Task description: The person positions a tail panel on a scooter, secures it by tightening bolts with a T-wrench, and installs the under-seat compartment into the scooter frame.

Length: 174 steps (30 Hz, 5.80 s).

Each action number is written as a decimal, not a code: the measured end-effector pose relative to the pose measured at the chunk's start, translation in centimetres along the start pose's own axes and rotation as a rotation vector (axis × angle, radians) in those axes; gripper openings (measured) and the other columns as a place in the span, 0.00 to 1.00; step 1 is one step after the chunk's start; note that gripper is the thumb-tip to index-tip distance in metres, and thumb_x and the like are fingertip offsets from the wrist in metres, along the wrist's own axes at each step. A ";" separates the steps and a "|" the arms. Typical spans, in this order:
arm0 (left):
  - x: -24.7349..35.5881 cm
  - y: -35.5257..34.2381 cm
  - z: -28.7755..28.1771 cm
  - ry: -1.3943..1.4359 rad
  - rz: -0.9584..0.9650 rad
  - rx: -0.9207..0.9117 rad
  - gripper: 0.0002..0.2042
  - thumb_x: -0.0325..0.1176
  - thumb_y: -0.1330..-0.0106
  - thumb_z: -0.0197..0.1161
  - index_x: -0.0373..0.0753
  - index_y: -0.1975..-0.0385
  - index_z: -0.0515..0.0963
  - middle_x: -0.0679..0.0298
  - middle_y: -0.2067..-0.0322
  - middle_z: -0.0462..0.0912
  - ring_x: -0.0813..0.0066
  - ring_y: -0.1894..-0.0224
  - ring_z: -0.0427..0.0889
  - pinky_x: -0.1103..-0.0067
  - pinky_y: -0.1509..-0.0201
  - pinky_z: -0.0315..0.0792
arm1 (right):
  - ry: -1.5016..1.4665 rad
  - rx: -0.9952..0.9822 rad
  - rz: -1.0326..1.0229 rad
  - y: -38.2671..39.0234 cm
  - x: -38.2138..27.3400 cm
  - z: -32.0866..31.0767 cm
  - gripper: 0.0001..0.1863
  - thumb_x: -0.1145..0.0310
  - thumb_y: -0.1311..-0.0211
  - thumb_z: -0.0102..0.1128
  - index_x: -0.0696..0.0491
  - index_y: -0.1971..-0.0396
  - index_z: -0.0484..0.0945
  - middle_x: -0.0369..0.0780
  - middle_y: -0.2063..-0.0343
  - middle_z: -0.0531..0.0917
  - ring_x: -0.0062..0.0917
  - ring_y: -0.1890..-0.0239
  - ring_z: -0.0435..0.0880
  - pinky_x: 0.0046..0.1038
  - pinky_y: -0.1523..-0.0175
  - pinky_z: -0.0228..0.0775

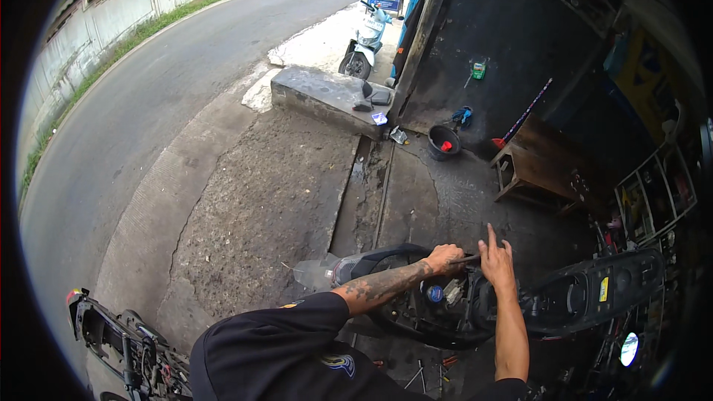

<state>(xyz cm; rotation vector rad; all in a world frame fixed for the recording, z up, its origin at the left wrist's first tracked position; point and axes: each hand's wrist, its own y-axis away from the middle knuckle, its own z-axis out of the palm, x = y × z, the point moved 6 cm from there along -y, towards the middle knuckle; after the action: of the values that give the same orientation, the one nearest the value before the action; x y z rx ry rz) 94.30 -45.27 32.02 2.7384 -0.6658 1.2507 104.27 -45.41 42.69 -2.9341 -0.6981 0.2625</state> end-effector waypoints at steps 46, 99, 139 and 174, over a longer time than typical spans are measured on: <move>-0.7 -0.2 -2.1 -0.015 0.167 -0.436 0.17 0.47 0.28 0.51 0.39 0.58 0.77 0.52 0.66 0.83 0.52 0.57 0.82 0.61 0.52 0.73 | -0.135 -0.237 0.692 1.7 1.4 1.2 0.33 0.42 0.35 0.50 0.60 0.76 0.85 0.55 0.74 0.83 0.50 0.64 0.84 0.46 0.53 0.75; -1.7 -0.3 -1.2 0.094 0.361 -0.102 0.16 0.40 0.29 0.55 0.33 0.52 0.74 0.49 0.68 0.83 0.51 0.62 0.83 0.65 0.56 0.74 | -0.512 -0.255 0.387 0.1 -5.3 -0.4 0.36 0.60 0.33 0.53 0.49 0.28 0.50 0.55 0.71 0.84 0.45 0.66 0.86 0.41 0.56 0.76; -1.0 -3.7 -0.4 0.907 -0.263 -0.015 0.30 0.55 0.25 0.35 0.35 0.52 0.78 0.51 0.62 0.84 0.63 0.59 0.82 0.73 0.51 0.71 | -0.320 0.174 0.469 5.6 -1.7 3.6 0.20 0.64 0.28 0.45 0.46 0.39 0.70 0.37 0.80 0.81 0.25 0.82 0.81 0.30 0.71 0.73; 5.4 12.3 -0.7 0.241 0.423 -0.416 0.19 0.42 0.30 0.57 0.34 0.48 0.71 0.48 0.63 0.83 0.51 0.59 0.83 0.64 0.55 0.75 | -0.254 -0.199 0.334 15.2 -8.7 -2.4 0.28 0.63 0.36 0.60 0.48 0.36 0.67 0.49 0.65 0.83 0.43 0.61 0.83 0.38 0.56 0.72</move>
<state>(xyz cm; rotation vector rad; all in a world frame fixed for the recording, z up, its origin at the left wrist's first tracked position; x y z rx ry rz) 91.94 -58.23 34.93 2.1370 -1.3468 1.2979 103.71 -63.07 44.01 -3.2348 -0.2641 0.6401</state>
